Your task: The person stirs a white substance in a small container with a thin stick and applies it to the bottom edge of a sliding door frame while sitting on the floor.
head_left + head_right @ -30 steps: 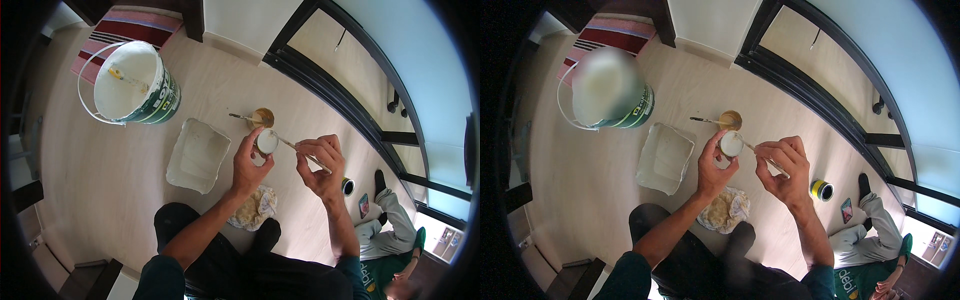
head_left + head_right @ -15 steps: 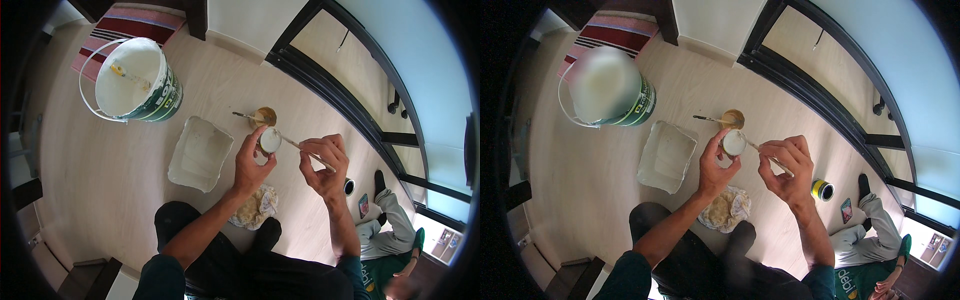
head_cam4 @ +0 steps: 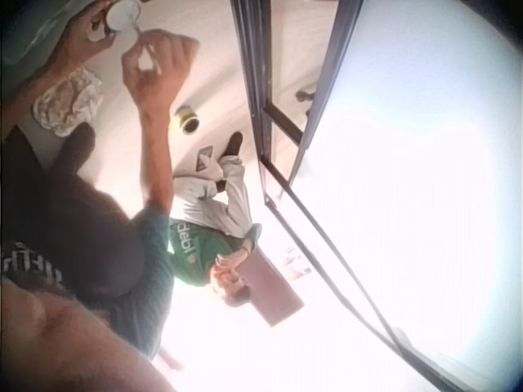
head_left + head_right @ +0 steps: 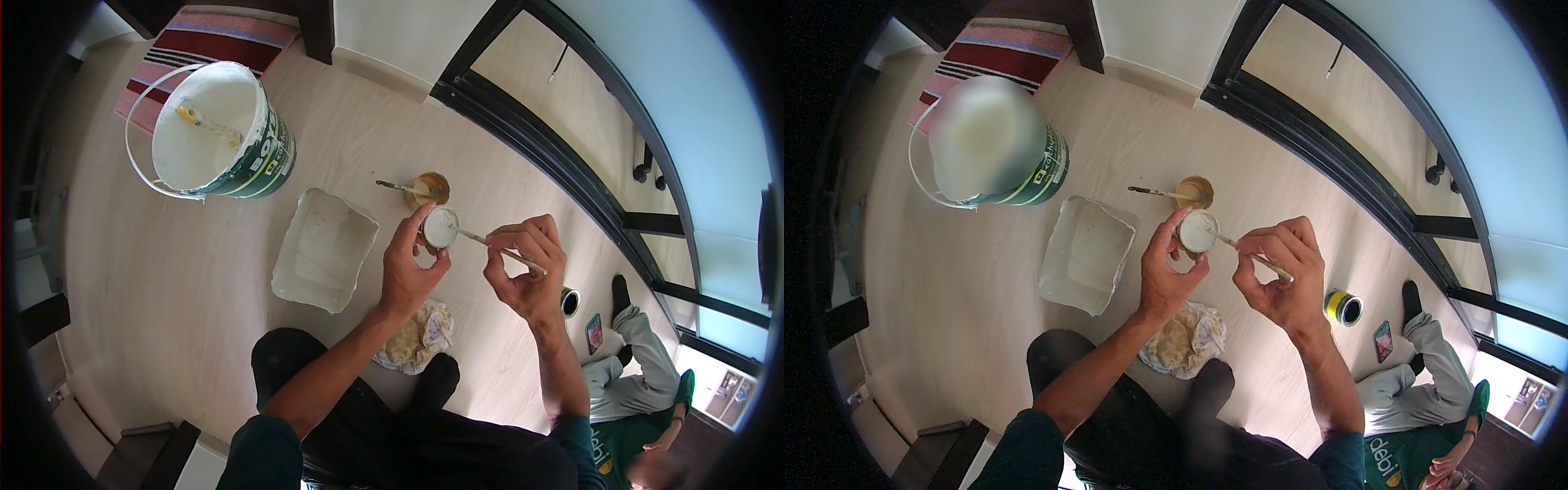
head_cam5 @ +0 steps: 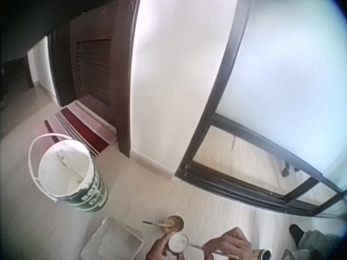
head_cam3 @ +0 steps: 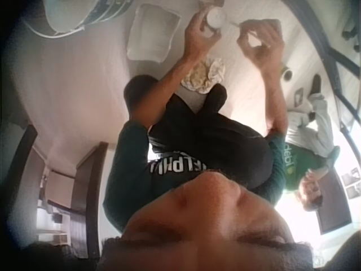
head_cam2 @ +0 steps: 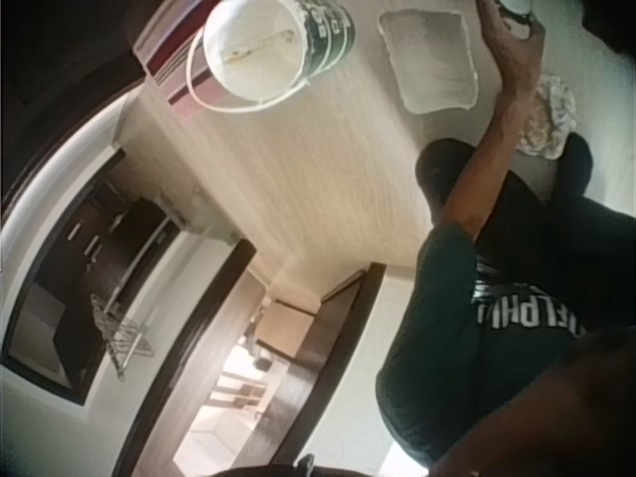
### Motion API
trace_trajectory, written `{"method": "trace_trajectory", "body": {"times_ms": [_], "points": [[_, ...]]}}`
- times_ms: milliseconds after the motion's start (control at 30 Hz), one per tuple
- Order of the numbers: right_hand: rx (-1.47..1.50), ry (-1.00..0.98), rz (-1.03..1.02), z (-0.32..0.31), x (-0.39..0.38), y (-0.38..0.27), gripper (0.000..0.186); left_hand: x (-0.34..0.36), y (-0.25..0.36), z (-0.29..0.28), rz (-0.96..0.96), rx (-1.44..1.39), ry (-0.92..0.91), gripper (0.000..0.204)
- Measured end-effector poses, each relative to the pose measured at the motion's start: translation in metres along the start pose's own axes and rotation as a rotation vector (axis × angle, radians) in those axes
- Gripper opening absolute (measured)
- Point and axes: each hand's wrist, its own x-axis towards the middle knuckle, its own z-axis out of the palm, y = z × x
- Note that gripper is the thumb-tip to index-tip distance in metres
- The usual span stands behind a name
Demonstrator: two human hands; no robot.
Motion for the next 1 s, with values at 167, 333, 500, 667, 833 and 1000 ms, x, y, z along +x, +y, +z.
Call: {"method": "trace_trajectory", "body": {"times_ms": [167, 333, 500, 667, 833, 1000], "points": [[0.0, 0.016, -0.002, 0.0, 0.001, -0.002, 0.029, 0.001, 0.001, -0.001, 0.001, 0.009, -0.002, 0.075], [-0.032, 0.029, 0.013, 0.0, -0.001, -0.002, 0.027, 0.001, 0.001, -0.001, 0.008, 0.007, 0.007, 0.075], [-0.004, 0.066, 0.028, -0.001, 0.0, -0.002, 0.026, 0.002, 0.002, -0.002, 0.004, -0.007, 0.008, 0.075], [0.156, 0.053, 0.218, -0.002, -0.007, 0.01, 0.012, 0.003, 0.004, -0.003, 0.004, -0.051, 0.013, 0.075], [0.479, 0.124, 0.545, -0.003, -0.01, 0.039, 0.014, 0.004, 0.005, -0.002, -0.034, -0.15, -0.056, 0.074], [0.533, 0.119, 0.611, -0.004, -0.014, 0.056, 0.012, 0.003, 0.002, -0.002, -0.021, -0.153, -0.09, 0.073]]}}
